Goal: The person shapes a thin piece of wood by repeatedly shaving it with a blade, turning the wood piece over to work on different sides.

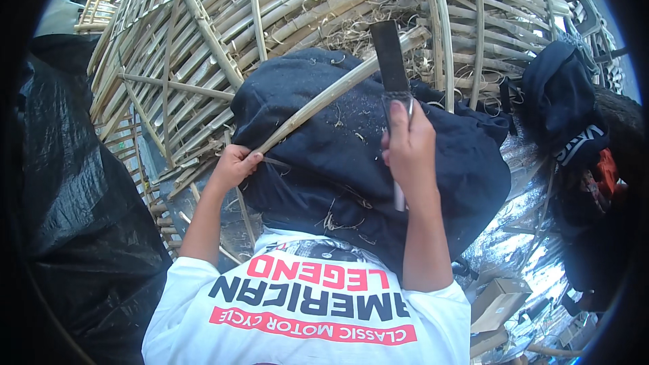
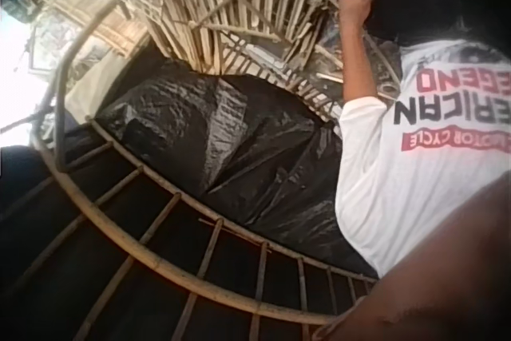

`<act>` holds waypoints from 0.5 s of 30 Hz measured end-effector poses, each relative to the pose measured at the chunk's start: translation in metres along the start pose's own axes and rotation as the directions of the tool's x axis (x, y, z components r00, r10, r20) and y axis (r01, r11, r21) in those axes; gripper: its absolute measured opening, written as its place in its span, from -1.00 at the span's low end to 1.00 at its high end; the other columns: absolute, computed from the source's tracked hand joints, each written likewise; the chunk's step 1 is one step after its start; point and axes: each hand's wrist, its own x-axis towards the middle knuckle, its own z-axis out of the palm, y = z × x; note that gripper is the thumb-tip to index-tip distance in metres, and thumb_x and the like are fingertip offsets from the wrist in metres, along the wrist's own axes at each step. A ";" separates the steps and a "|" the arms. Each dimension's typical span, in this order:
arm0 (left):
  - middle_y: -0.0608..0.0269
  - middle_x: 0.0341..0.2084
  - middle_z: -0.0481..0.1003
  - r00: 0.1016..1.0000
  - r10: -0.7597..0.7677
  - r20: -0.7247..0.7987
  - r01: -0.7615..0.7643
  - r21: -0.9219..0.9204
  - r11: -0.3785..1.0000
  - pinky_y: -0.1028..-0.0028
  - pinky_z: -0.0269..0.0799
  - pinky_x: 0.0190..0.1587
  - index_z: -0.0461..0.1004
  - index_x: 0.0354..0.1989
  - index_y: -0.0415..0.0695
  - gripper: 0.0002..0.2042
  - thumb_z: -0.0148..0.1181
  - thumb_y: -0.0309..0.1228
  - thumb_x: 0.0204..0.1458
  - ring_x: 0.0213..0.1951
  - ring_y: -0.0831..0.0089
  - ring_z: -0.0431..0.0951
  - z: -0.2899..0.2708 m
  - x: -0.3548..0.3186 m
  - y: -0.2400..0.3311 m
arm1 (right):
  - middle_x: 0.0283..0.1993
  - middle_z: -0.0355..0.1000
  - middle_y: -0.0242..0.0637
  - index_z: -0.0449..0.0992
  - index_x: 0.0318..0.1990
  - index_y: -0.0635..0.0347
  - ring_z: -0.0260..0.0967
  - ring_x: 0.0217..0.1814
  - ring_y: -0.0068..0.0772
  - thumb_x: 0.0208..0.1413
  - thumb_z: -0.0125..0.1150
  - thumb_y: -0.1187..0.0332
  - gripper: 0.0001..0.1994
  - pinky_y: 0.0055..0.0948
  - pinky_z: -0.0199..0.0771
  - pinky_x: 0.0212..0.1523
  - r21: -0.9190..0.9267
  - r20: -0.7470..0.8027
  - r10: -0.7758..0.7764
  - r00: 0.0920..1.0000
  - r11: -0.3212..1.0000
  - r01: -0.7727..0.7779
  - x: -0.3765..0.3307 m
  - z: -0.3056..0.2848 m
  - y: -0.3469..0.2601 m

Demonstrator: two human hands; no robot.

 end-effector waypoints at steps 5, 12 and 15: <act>0.32 -0.73 0.44 0.999 -0.047 -0.028 0.047 0.006 0.999 0.52 0.28 -0.53 0.56 -0.56 -0.34 -0.55 0.29 -0.12 0.12 -0.61 0.62 0.39 -0.001 -0.001 0.004 | -0.58 0.32 0.00 0.38 -0.27 0.33 0.37 -0.55 -0.25 0.33 0.02 0.19 -0.69 -0.22 0.34 -0.43 -0.282 0.224 -0.055 0.973 0.952 0.119 -0.004 0.018 0.030; 0.32 -0.72 0.45 0.999 -0.022 -0.027 0.022 0.008 1.000 0.52 0.29 -0.53 0.57 -0.55 -0.33 -0.55 0.30 -0.11 0.11 -0.61 0.63 0.40 0.001 0.004 -0.002 | -0.64 0.28 -0.22 0.36 -0.26 0.34 0.34 -0.59 -0.42 0.34 0.04 0.18 -0.68 -0.25 0.33 -0.50 -0.322 0.183 -0.093 0.979 0.935 0.149 -0.005 0.027 0.043; 0.30 -0.73 0.45 1.000 -0.018 -0.025 0.019 0.042 0.999 0.52 0.31 -0.52 0.57 -0.56 -0.33 -0.55 0.30 -0.10 0.11 -0.61 0.62 0.41 -0.002 0.001 -0.002 | -0.65 0.27 -0.30 0.38 -0.28 0.32 0.31 -0.60 -0.49 0.34 0.05 0.18 -0.68 -0.31 0.30 -0.54 -0.282 0.237 -0.030 0.971 0.954 0.099 -0.003 0.014 0.028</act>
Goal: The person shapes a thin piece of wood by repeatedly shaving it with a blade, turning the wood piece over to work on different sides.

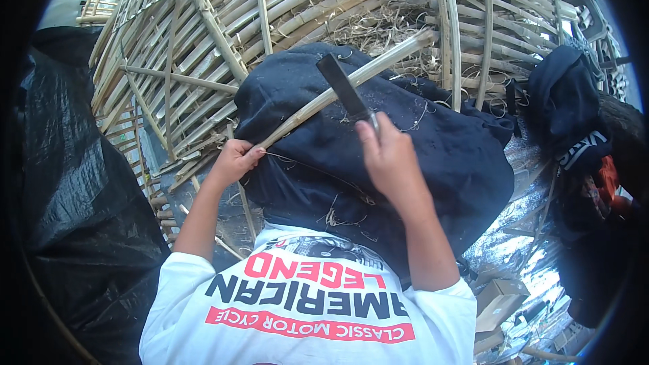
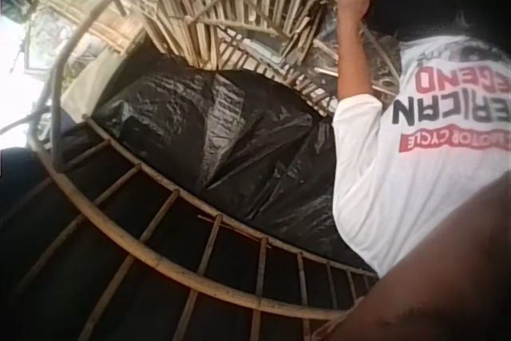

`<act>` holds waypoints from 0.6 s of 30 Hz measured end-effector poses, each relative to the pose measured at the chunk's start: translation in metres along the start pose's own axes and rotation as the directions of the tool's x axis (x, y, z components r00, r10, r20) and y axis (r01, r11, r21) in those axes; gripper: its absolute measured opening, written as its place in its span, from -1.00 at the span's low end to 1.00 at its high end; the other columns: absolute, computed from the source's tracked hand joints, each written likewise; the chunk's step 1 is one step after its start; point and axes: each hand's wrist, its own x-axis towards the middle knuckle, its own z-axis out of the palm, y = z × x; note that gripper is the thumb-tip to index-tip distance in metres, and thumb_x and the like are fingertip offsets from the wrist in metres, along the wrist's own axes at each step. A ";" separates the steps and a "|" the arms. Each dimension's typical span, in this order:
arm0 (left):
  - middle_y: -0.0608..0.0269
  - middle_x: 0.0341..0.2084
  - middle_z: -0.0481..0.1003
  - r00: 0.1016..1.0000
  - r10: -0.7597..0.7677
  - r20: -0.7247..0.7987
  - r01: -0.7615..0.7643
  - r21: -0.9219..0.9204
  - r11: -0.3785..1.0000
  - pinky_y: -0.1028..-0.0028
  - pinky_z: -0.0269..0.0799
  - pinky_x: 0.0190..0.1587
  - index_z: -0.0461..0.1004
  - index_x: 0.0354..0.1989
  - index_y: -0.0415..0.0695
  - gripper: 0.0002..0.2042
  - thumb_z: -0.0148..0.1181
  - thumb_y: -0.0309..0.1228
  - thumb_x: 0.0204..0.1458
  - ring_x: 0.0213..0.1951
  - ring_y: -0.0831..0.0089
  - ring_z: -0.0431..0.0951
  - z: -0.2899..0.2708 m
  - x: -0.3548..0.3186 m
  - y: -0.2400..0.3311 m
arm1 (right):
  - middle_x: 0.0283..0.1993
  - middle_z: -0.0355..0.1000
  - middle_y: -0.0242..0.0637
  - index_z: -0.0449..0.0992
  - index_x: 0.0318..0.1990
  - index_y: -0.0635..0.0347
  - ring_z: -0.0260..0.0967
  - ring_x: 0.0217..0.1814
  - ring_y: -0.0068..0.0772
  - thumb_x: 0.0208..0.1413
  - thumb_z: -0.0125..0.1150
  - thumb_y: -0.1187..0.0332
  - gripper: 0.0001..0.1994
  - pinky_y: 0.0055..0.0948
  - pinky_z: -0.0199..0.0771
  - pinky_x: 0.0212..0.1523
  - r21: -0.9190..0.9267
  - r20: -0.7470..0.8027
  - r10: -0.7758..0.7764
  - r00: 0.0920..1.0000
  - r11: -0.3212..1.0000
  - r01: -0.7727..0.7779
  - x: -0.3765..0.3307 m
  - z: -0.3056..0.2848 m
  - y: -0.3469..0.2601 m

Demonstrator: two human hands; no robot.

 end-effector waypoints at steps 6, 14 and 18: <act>0.27 -0.73 0.45 1.000 0.011 -0.015 -0.011 -0.007 1.000 0.50 0.31 -0.52 0.56 -0.54 -0.36 -0.52 0.31 -0.08 0.10 -0.61 0.60 0.41 0.006 0.000 -0.002 | -0.64 0.34 -0.17 0.36 -0.24 0.30 0.30 -0.67 -0.33 0.35 0.02 0.16 -0.69 -0.32 0.30 -0.57 0.045 -0.135 0.056 0.989 0.998 -0.050 0.003 0.017 -0.001; 0.29 -0.72 0.46 1.000 0.021 -0.011 -0.021 -0.007 1.000 0.49 0.30 -0.53 0.57 -0.53 -0.34 -0.53 0.30 -0.08 0.10 -0.62 0.62 0.39 0.006 0.004 -0.006 | -0.65 0.33 -0.33 0.40 -0.26 0.26 0.31 -0.64 -0.54 0.35 0.01 0.16 -0.69 -0.39 0.27 -0.57 0.138 -0.143 0.131 0.981 0.984 -0.112 0.001 -0.005 -0.027; 0.28 -0.71 0.46 1.000 -0.010 -0.017 0.010 -0.026 1.000 0.49 0.32 -0.52 0.57 -0.53 -0.34 -0.55 0.31 -0.10 0.10 -0.61 0.61 0.39 0.004 0.000 -0.005 | -0.57 0.40 0.04 0.36 -0.23 0.34 0.41 -0.53 0.04 0.32 0.04 0.22 -0.71 -0.14 0.37 -0.42 -0.067 -0.007 -0.036 0.999 0.997 0.036 -0.010 0.034 0.010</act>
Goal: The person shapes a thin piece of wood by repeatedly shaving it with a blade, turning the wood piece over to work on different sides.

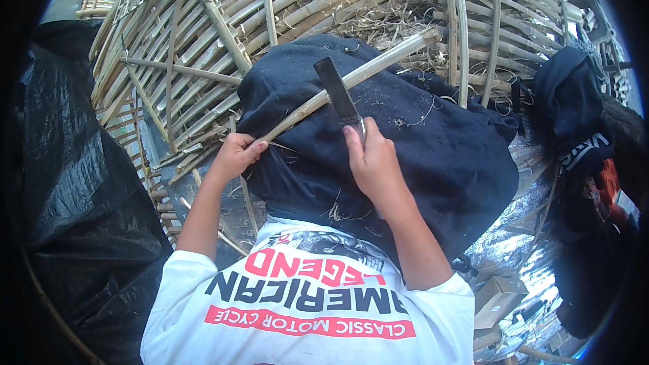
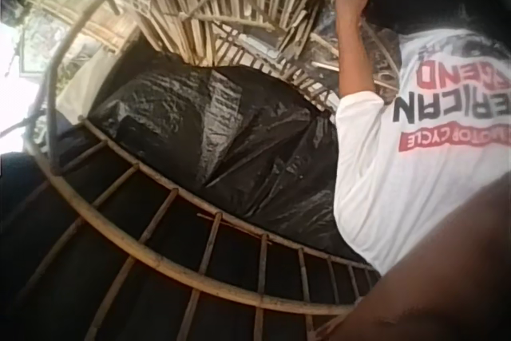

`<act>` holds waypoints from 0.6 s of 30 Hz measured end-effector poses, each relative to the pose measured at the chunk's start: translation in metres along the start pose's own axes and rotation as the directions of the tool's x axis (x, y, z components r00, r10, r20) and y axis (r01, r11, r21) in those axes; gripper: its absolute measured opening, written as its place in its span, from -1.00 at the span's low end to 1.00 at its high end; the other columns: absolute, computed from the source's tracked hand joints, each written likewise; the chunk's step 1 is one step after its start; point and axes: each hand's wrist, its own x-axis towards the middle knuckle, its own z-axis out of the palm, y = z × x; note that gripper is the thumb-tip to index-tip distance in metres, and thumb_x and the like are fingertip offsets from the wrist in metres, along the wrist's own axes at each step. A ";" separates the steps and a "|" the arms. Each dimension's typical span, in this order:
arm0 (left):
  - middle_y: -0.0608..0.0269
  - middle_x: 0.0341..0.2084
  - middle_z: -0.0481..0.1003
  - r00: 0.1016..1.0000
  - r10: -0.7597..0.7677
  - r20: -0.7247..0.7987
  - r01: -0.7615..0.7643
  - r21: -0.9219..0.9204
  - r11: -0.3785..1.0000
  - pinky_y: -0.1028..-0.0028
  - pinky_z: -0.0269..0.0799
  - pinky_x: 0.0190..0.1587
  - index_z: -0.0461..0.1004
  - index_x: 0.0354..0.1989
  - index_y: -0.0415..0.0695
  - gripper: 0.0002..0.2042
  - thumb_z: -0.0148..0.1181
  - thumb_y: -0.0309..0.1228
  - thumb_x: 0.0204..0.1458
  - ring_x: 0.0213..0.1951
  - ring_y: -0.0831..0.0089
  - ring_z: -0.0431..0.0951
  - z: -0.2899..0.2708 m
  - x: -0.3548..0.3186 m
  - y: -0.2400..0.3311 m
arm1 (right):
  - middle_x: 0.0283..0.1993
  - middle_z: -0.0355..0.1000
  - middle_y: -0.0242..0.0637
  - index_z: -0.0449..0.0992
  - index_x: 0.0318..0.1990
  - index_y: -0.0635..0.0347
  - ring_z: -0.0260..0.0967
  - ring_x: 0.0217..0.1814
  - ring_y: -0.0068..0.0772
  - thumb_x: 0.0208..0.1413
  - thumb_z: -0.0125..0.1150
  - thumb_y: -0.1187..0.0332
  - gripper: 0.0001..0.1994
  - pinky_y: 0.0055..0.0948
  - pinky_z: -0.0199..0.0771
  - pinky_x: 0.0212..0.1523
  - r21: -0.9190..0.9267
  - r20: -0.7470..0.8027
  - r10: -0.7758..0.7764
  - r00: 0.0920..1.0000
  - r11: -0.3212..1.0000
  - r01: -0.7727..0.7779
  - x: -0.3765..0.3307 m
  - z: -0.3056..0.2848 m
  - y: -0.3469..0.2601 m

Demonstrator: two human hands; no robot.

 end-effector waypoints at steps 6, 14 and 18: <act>0.29 -0.71 0.46 0.998 0.016 -0.055 -0.016 -0.002 1.000 0.50 0.32 -0.50 0.57 -0.52 -0.35 -0.55 0.30 -0.11 0.11 -0.59 0.62 0.40 0.005 -0.005 0.003 | -0.64 0.34 -0.14 0.37 -0.30 0.31 0.38 -0.61 -0.26 0.34 0.03 0.18 -0.68 -0.27 0.32 -0.56 0.180 -0.106 0.136 0.985 0.977 -0.116 0.008 -0.026 -0.023; 0.33 -0.69 0.45 1.000 0.013 -0.019 -0.014 -0.046 0.999 0.53 0.30 -0.51 0.54 -0.53 -0.34 -0.55 0.30 -0.11 0.12 -0.59 0.64 0.38 0.007 -0.004 0.002 | -0.54 0.41 0.11 0.39 -0.25 0.35 0.34 -0.52 0.18 0.29 0.09 0.17 -0.67 -0.14 0.35 -0.42 0.172 -0.040 0.157 0.987 0.974 -0.148 0.014 -0.041 -0.024; 0.33 -0.68 0.46 1.000 -0.016 0.005 0.016 -0.055 0.998 0.55 0.31 -0.51 0.55 -0.53 -0.33 -0.55 0.29 -0.10 0.13 -0.59 0.64 0.40 0.005 -0.003 0.003 | -0.52 0.43 0.14 0.40 -0.24 0.36 0.38 -0.46 0.23 0.30 0.08 0.18 -0.67 -0.12 0.36 -0.40 0.091 -0.007 0.027 1.000 0.995 -0.027 0.009 -0.007 0.003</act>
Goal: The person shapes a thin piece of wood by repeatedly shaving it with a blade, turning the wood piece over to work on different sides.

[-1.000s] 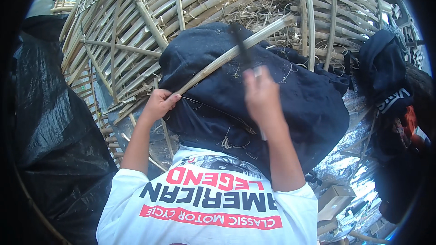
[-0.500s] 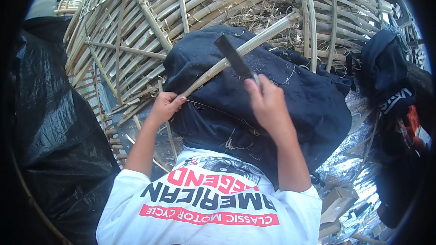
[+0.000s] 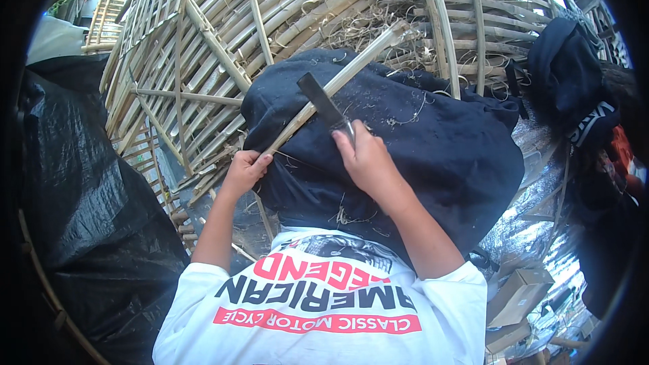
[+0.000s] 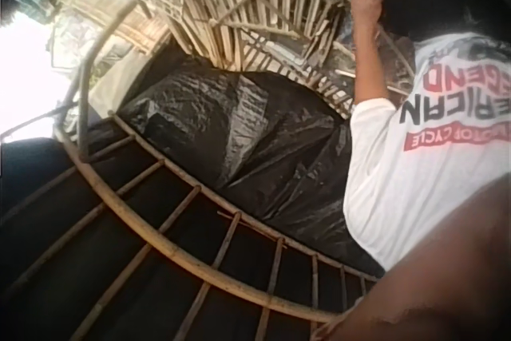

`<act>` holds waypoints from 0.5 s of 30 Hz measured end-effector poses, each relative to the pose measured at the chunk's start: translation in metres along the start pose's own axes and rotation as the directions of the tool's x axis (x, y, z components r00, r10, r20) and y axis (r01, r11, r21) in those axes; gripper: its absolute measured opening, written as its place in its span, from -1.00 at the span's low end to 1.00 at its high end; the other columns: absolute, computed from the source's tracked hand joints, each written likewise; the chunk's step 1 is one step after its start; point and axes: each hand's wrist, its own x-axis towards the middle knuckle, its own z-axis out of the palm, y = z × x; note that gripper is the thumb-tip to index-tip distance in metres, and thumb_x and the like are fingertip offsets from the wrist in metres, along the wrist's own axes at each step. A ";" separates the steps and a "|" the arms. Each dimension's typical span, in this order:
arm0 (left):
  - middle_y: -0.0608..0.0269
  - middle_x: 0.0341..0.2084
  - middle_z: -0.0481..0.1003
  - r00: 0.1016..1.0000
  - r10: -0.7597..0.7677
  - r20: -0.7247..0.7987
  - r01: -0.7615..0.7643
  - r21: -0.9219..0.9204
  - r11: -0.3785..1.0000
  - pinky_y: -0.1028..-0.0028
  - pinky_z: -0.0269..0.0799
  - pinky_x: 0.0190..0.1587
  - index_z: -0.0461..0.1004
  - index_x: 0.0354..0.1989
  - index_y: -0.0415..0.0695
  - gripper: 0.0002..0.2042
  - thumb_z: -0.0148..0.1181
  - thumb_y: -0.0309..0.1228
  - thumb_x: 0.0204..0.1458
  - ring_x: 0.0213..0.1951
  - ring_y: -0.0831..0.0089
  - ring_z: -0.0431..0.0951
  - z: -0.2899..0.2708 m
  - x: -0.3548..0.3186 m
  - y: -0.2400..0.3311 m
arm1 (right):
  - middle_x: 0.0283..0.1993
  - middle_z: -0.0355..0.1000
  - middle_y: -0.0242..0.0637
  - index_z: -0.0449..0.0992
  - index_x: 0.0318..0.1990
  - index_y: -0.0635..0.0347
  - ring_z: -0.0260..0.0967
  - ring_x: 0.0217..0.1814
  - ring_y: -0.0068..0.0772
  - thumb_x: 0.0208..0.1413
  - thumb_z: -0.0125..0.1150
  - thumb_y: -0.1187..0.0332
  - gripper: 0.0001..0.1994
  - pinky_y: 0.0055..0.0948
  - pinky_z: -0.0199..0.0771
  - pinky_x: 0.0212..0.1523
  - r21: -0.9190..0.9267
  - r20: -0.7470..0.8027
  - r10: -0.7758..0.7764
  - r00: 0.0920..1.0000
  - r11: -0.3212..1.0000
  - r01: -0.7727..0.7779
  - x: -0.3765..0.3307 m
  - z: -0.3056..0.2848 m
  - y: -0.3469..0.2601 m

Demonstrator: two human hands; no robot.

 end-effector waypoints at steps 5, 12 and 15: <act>0.32 -0.68 0.46 1.000 0.012 -0.013 -0.012 -0.011 1.000 0.54 0.34 -0.49 0.55 -0.53 -0.32 -0.54 0.28 -0.08 0.14 -0.58 0.63 0.41 0.005 0.000 0.004 | -0.52 0.45 0.10 0.39 -0.29 0.35 0.38 -0.51 0.27 0.30 0.08 0.16 -0.66 -0.13 0.37 -0.47 0.206 -0.084 0.124 0.989 0.973 -0.104 0.005 -0.025 -0.031; 0.34 -0.69 0.44 0.999 0.032 -0.022 -0.032 -0.034 0.999 0.58 0.29 -0.57 0.49 -0.58 -0.26 -0.55 0.24 -0.10 0.17 -0.62 0.65 0.41 0.004 -0.003 0.003 | -0.60 0.38 0.00 0.40 -0.23 0.32 0.48 -0.53 -0.09 0.28 0.11 0.18 -0.69 -0.13 0.36 -0.44 -0.070 0.075 0.008 0.997 0.998 -0.003 0.021 -0.050 -0.023; 0.34 -0.69 0.44 0.998 0.051 -0.041 -0.051 0.000 0.999 0.58 0.31 -0.56 0.49 -0.58 -0.26 -0.55 0.24 -0.09 0.17 -0.61 0.65 0.42 0.006 0.000 0.003 | -0.56 0.39 0.03 0.39 -0.19 0.30 0.49 -0.50 -0.07 0.29 0.09 0.19 -0.71 -0.14 0.40 -0.41 0.132 -0.131 0.095 0.987 0.988 -0.077 0.018 -0.041 -0.035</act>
